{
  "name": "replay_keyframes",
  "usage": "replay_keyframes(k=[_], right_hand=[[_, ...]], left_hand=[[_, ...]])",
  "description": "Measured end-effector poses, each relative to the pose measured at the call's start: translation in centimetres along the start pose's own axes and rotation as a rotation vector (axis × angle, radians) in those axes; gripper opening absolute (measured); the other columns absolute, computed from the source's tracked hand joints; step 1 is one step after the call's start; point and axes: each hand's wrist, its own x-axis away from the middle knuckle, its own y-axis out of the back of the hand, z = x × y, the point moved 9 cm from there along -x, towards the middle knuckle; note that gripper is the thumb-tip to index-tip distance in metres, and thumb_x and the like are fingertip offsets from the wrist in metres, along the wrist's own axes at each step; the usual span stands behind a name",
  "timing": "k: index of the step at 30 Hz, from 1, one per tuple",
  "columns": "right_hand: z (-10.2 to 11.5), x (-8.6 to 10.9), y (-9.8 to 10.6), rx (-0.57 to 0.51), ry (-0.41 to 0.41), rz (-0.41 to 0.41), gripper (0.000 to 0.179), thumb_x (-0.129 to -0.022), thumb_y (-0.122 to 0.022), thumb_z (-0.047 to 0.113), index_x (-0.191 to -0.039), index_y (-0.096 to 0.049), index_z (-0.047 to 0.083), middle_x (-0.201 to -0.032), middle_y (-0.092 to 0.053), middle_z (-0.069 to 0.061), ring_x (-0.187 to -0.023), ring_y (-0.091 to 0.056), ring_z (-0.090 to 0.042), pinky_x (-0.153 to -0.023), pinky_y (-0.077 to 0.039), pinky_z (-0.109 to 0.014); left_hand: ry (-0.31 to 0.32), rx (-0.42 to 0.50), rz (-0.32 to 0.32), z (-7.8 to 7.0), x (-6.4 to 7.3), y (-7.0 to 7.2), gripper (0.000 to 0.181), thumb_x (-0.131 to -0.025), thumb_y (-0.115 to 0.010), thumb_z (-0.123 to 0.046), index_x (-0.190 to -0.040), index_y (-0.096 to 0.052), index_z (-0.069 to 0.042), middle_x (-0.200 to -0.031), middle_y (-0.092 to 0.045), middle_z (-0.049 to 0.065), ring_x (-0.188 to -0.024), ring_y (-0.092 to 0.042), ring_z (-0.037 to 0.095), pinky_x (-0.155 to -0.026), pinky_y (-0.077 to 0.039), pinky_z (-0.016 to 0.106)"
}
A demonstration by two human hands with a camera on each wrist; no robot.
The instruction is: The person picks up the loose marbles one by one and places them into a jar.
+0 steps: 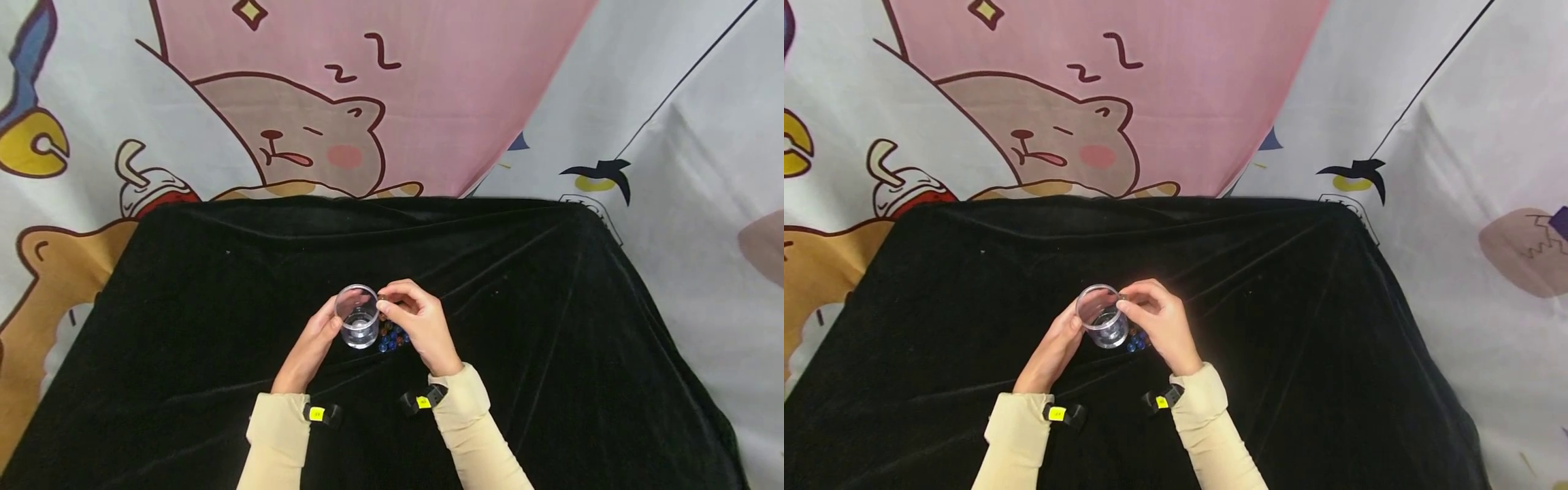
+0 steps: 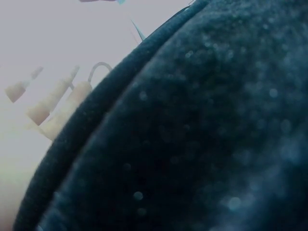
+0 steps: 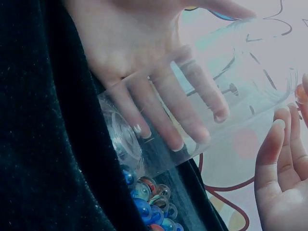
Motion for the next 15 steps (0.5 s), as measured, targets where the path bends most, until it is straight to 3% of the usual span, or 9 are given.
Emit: replay_keyframes(k=[7,15], right_hand=[[0.3,0.1,-0.4,0.017,0.039,0.002,0.018,-0.083,-0.062,0.007,-0.099,-0.061,-0.001,-0.097,-0.054,-0.010,-0.085,-0.055,-0.025,-0.074,-0.048,-0.028],[0.2,-0.1,-1.1,-0.021,0.088,0.031,0.019,-0.083,-0.061,0.005,-0.100,-0.059,-0.006,-0.111,-0.054,-0.012,-0.102,-0.053,-0.028,-0.091,-0.039,-0.043]], left_hand=[[-0.021,0.020,0.011,-0.3,0.0,-0.2,0.050,-0.096,-0.037,-0.031,-0.136,-0.028,-0.003,-0.135,-0.034,0.021,-0.127,-0.026,0.039,-0.100,-0.015,0.057],[-0.005,0.041,0.009,1.9,-0.3,0.5,0.053,-0.091,-0.045,-0.038,-0.136,-0.033,-0.012,-0.135,-0.039,0.010,-0.127,-0.028,0.032,-0.101,-0.017,0.054]])
